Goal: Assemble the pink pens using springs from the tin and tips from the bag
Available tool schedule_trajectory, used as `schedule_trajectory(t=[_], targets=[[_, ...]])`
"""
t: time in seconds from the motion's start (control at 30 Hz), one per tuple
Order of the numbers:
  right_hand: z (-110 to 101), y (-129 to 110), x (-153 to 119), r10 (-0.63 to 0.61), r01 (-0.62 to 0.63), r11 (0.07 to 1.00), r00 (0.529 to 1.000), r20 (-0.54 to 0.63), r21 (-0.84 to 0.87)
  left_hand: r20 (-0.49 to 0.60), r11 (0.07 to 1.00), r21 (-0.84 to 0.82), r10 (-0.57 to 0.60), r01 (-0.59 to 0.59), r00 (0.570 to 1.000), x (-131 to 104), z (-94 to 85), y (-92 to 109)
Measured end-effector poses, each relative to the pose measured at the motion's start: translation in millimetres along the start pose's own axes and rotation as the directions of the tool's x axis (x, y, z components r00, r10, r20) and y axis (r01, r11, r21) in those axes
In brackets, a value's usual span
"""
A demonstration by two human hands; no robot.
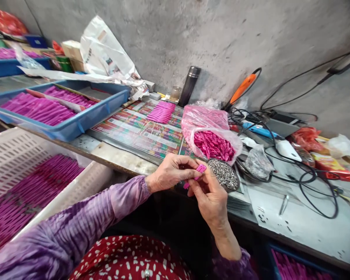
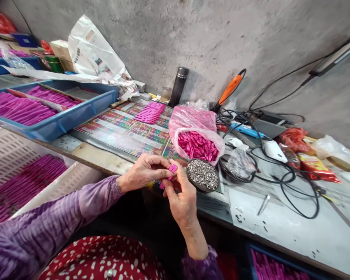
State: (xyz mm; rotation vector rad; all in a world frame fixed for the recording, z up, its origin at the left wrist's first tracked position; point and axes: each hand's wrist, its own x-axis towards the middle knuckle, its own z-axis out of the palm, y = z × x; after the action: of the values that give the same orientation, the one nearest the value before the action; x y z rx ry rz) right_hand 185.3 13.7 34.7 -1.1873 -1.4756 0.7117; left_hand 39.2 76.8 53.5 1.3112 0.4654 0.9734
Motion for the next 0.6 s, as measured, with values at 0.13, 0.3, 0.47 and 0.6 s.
schedule_trajectory(t=[0.13, 0.3, 0.47, 0.6], targets=[[2.4, 7.9, -3.0, -0.007, 0.007, 1.000, 1.000, -0.009, -0.018, -0.009, 1.000, 0.001, 0.006, -0.006, 1.000, -2.9, -2.0, -5.7], [2.3, 13.3, -3.9, -0.013, 0.014, 0.999, 1.000, 0.009, -0.044, -0.031, 1.000, 0.030, 0.000, 0.001, 1.000, -4.8, -3.3, -7.1], [1.3, 17.0, -5.3, -0.032, 0.032, 0.998, 0.999, 0.004, -0.056, -0.034, 0.999, 0.033, 0.002, -0.001, 0.999, -5.2, -2.2, -6.8], [1.2, 18.2, -5.8, -0.021, 0.021, 0.998, 1.000, 0.005, -0.065, -0.031, 1.000, 0.010, -0.008, 0.008, 0.999, -5.6, -1.4, -7.0]])
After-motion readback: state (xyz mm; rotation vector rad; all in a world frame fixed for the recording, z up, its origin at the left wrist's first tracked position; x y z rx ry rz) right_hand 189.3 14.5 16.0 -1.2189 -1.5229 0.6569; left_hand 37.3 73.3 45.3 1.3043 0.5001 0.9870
